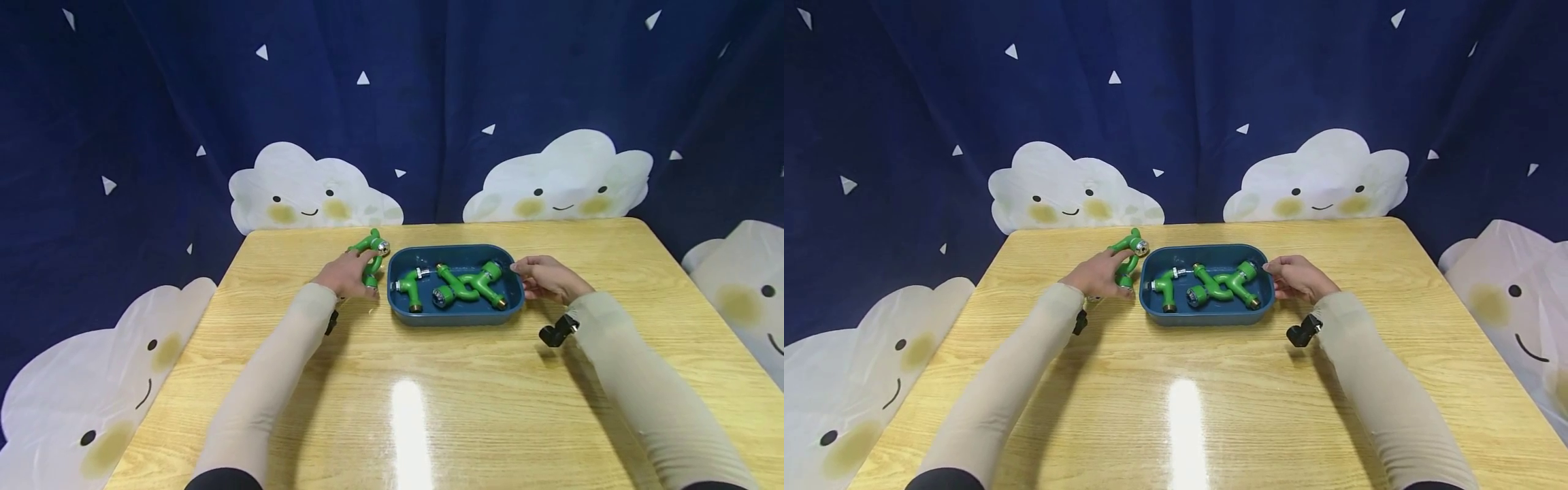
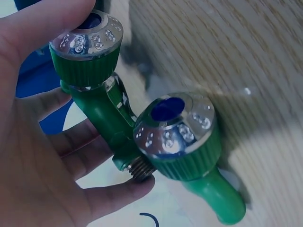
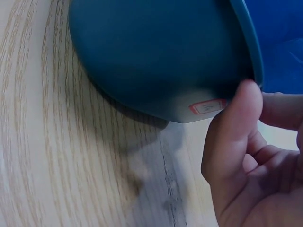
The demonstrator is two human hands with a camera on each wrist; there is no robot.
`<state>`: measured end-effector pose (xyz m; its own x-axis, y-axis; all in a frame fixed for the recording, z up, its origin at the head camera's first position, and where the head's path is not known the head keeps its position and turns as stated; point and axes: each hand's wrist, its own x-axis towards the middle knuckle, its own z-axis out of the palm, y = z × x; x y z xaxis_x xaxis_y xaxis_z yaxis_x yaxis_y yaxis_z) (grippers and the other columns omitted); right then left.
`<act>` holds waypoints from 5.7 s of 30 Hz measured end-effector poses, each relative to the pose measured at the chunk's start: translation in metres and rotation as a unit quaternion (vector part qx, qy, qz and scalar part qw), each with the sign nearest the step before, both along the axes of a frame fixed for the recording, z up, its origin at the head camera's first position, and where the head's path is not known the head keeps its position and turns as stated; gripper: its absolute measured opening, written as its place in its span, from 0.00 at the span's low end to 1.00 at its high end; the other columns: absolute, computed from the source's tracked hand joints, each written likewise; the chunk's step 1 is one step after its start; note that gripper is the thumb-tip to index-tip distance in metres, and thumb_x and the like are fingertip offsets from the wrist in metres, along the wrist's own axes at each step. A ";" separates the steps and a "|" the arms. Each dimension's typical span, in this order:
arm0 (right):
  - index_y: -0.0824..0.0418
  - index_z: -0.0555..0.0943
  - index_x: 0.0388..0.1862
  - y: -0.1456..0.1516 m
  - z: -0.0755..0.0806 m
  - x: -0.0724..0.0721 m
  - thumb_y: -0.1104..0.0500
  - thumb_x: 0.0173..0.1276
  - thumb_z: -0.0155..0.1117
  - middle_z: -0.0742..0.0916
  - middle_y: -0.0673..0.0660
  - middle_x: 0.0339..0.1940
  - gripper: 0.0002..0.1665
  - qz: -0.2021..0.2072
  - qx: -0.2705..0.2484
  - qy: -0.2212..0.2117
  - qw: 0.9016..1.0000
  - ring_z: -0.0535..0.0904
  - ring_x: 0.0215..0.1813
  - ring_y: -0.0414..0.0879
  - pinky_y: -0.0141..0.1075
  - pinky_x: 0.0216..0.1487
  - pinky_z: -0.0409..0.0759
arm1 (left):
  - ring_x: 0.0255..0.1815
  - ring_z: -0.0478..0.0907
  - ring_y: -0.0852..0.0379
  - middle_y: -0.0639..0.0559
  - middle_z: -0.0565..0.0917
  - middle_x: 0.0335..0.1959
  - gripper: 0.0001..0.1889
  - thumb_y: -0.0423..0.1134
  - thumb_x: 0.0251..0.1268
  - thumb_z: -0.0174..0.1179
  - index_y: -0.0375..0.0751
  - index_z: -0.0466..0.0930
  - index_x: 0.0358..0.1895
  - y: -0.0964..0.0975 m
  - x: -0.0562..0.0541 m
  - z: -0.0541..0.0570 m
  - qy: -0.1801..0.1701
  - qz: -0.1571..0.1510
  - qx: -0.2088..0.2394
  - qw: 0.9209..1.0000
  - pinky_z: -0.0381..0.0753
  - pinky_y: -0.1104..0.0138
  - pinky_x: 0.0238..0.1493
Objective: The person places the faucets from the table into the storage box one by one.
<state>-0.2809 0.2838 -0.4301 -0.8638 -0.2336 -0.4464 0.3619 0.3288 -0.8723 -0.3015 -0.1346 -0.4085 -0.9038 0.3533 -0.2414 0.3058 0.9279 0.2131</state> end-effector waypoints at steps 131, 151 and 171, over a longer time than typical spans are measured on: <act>0.65 0.68 0.53 -0.005 0.011 -0.003 0.53 0.80 0.48 0.78 0.48 0.25 0.15 0.022 0.049 0.005 0.999 0.78 0.25 0.36 0.32 0.32 0.84 | 0.56 0.73 0.56 0.49 0.71 0.67 0.42 0.62 0.65 0.58 0.56 0.53 0.79 0.184 0.020 0.031 -0.014 -0.222 -0.184 0.957 0.78 0.61 0.60; 0.63 0.68 0.52 -0.003 0.009 -0.002 0.52 0.80 0.48 0.77 0.48 0.25 0.15 0.025 0.050 0.014 0.998 0.78 0.25 0.37 0.32 0.32 0.84 | 0.59 0.70 0.56 0.49 0.65 0.72 0.42 0.62 0.67 0.54 0.62 0.46 0.81 0.188 0.019 0.032 -0.066 -0.207 -0.178 0.960 0.75 0.60 0.64; 0.64 0.68 0.52 -0.005 0.010 -0.002 0.53 0.80 0.48 0.77 0.48 0.25 0.15 0.024 0.052 0.016 0.998 0.77 0.25 0.37 0.32 0.32 0.84 | 0.45 0.70 0.61 0.59 0.79 0.52 0.13 0.41 0.69 0.62 0.53 0.81 0.55 0.189 0.018 0.031 -0.013 -0.251 -0.122 0.960 0.76 0.67 0.50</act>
